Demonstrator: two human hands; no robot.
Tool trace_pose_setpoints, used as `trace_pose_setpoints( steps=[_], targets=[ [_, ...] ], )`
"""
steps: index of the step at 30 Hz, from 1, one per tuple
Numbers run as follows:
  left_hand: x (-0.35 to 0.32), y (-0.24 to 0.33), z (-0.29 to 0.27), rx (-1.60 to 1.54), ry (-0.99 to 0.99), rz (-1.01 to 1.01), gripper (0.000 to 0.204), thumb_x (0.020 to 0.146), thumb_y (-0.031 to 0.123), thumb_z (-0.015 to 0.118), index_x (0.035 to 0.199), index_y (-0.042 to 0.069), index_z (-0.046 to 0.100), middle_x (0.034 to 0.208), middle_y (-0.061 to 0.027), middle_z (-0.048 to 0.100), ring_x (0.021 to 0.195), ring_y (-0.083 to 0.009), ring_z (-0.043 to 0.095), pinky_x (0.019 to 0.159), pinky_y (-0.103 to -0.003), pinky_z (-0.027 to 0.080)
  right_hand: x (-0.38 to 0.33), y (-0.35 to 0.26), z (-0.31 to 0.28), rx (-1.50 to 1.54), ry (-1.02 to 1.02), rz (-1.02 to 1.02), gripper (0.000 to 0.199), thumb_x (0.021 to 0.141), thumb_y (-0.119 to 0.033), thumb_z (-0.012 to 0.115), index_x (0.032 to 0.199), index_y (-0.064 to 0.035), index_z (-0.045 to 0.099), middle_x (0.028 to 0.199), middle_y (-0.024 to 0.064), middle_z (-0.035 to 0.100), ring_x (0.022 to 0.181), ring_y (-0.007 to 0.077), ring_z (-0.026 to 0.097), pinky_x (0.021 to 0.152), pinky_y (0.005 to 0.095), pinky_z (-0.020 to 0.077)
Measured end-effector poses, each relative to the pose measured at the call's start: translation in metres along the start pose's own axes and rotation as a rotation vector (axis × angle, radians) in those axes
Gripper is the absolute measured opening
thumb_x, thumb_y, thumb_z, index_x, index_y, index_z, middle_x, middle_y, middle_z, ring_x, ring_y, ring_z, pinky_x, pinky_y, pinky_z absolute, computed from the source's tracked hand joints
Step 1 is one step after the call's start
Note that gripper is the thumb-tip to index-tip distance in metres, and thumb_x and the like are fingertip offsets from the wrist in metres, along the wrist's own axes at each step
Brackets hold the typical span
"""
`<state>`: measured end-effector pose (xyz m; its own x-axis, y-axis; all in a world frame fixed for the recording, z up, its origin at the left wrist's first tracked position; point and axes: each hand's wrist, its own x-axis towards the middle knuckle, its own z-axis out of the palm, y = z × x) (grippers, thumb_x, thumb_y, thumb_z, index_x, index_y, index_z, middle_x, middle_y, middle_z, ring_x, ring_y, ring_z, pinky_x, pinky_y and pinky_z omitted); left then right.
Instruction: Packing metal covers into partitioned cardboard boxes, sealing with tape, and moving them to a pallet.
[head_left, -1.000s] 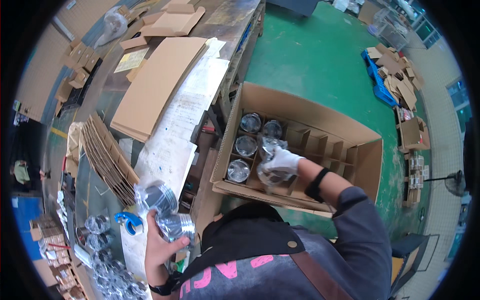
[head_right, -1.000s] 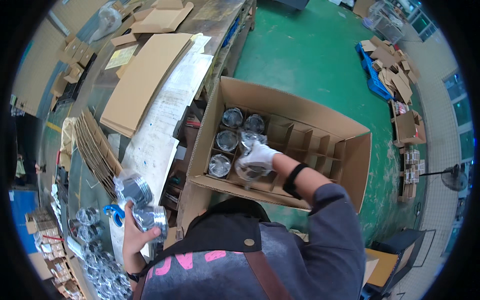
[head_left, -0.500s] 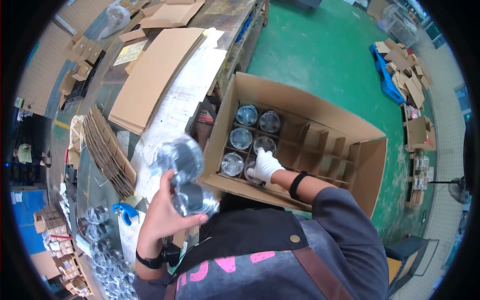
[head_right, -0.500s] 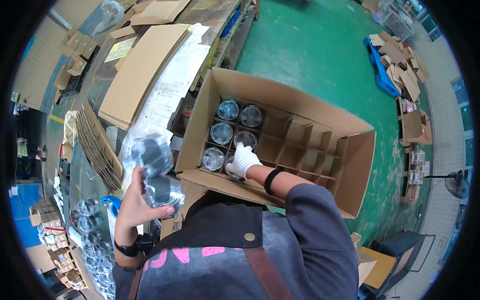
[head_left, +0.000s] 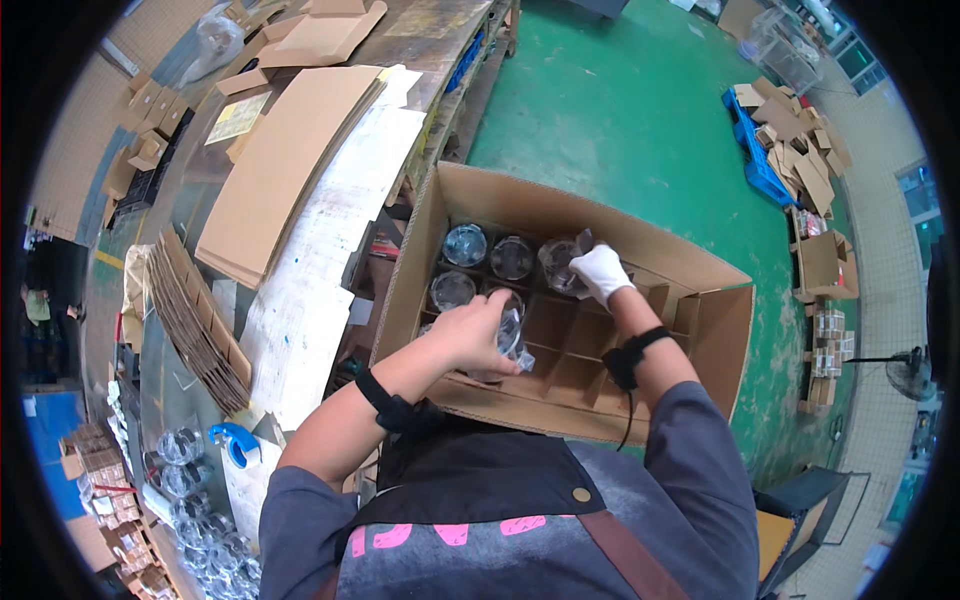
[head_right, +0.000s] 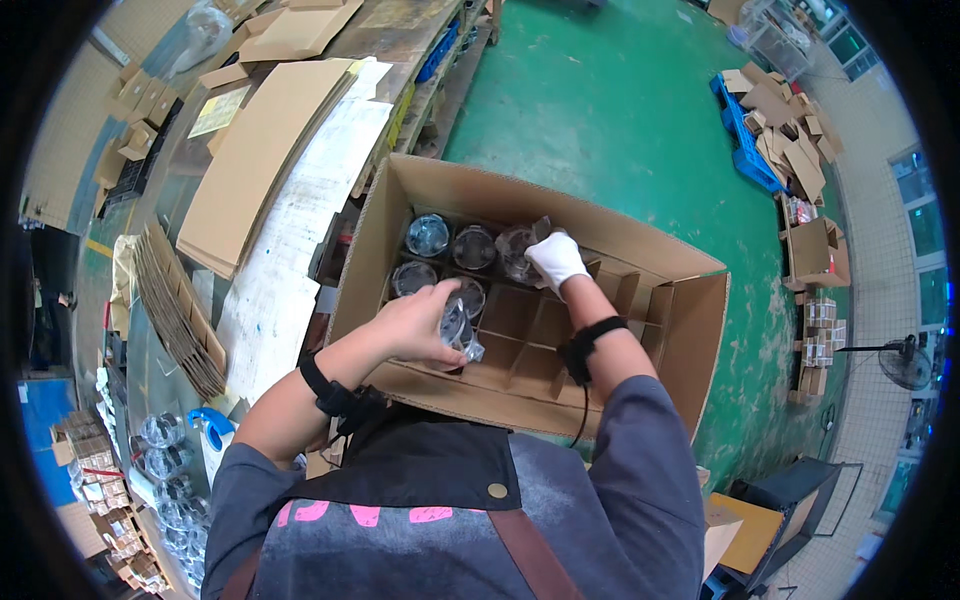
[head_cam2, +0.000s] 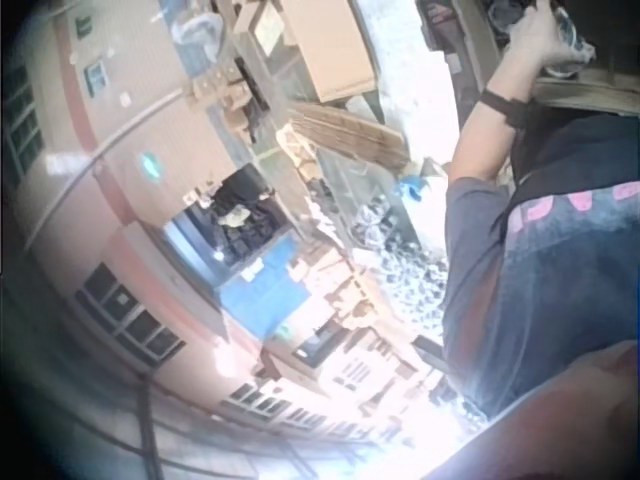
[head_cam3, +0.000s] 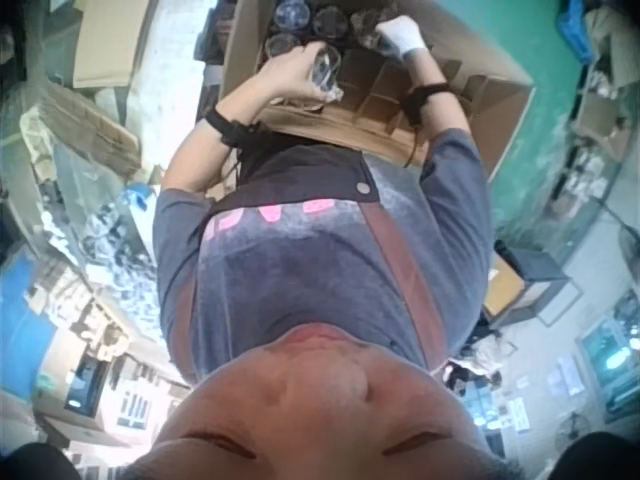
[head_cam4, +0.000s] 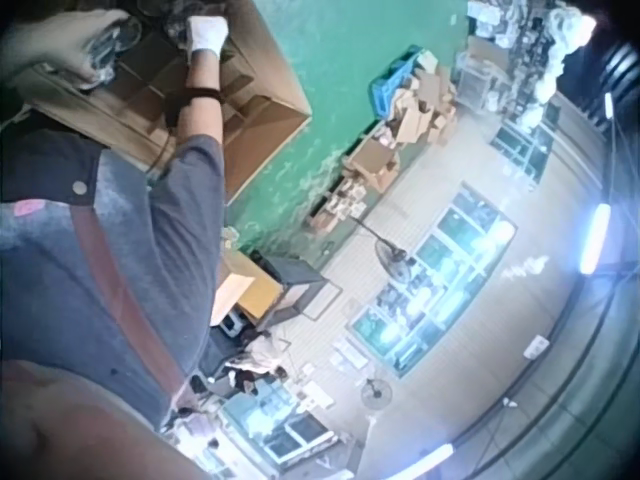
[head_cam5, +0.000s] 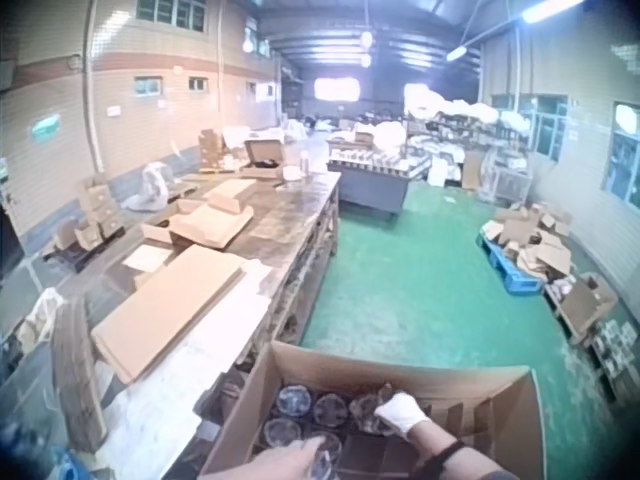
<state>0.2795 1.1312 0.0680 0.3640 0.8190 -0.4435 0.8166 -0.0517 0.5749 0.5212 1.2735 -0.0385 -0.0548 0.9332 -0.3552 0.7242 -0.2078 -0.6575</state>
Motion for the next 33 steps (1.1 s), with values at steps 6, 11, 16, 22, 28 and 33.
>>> trace_pose_setpoints(
  steps=[6, 11, 16, 22, 28, 33],
  targets=[
    [0.055, 0.017, 0.023, 0.035, -0.129, 0.057, 0.088, 0.059, 0.046, 0.084, 0.128, 0.005, 0.048, 0.123, -0.0192, 0.054, 0.117, -0.0361, 0.052, 0.097, -0.042, 0.045, 0.022, 0.028, 0.019, -0.363, 0.164, -0.099, 0.035, 0.078, -0.021, 0.062, 0.098, 0.0069, 0.065, 0.096, 0.0289, 0.066, 0.086, 0.0407, 0.067, 0.082, 0.0456, 0.0529],
    [0.127, 0.025, 0.076, 0.273, -0.137, 0.105, 0.08, 0.061, 0.042, 0.082, 0.128, 0.01, 0.049, 0.123, -0.0151, 0.053, 0.118, -0.0342, 0.05, 0.093, -0.043, 0.047, -0.05, -0.007, -0.048, 0.095, -0.026, -0.113, 0.041, 0.082, -0.022, 0.062, 0.112, 0.0051, 0.062, 0.107, 0.024, 0.066, 0.104, 0.0306, 0.065, 0.092, 0.0368, 0.0495],
    [0.132, 0.006, 0.119, 0.465, 0.146, 0.274, 0.105, 0.057, 0.052, 0.083, 0.144, 0.016, 0.035, 0.145, -0.015, 0.032, 0.13, -0.0284, 0.034, 0.098, -0.05, 0.034, -0.113, 0.001, -0.087, 0.291, -0.016, -0.05, 0.044, 0.085, -0.015, 0.062, 0.124, 0.0042, 0.056, 0.116, 0.0168, 0.066, 0.105, 0.0235, 0.065, 0.091, 0.0324, 0.0498],
    [0.04, -0.001, -0.021, 0.2, -0.477, 0.145, 0.06, 0.079, 0.052, 0.068, 0.117, 0.006, 0.058, 0.106, -0.0162, 0.065, 0.103, -0.0343, 0.062, 0.086, -0.045, 0.049, -0.143, -0.086, -0.057, 0.04, -0.392, -0.309, 0.038, 0.088, -0.015, 0.059, 0.12, 0.0056, 0.057, 0.107, 0.0154, 0.067, 0.096, 0.0201, 0.066, 0.085, 0.031, 0.0514],
    [-0.203, -0.088, -0.078, -0.588, 0.57, 0.342, 0.049, 0.091, 0.041, 0.063, 0.121, 0.003, 0.055, 0.109, -0.0118, 0.061, 0.1, -0.025, 0.06, 0.085, -0.037, 0.048, -0.249, -0.243, -0.027, 0.802, -1.263, -0.034, 0.041, 0.094, -0.022, 0.056, 0.125, 0.0044, 0.05, 0.105, 0.0189, 0.065, 0.086, 0.0235, 0.066, 0.076, 0.0349, 0.0554],
    [-0.428, -0.238, 0.063, -0.759, 1.458, -0.444, 0.052, 0.086, 0.027, 0.072, 0.126, 0.002, 0.049, 0.109, -0.0122, 0.059, 0.093, -0.0201, 0.062, 0.078, -0.033, 0.052, -0.326, -0.353, 0.137, 0.297, -1.596, -0.222, 0.036, 0.093, -0.013, 0.056, 0.122, 0.0056, 0.049, 0.106, 0.0176, 0.064, 0.093, 0.0204, 0.066, 0.079, 0.0341, 0.056]
  ],
)
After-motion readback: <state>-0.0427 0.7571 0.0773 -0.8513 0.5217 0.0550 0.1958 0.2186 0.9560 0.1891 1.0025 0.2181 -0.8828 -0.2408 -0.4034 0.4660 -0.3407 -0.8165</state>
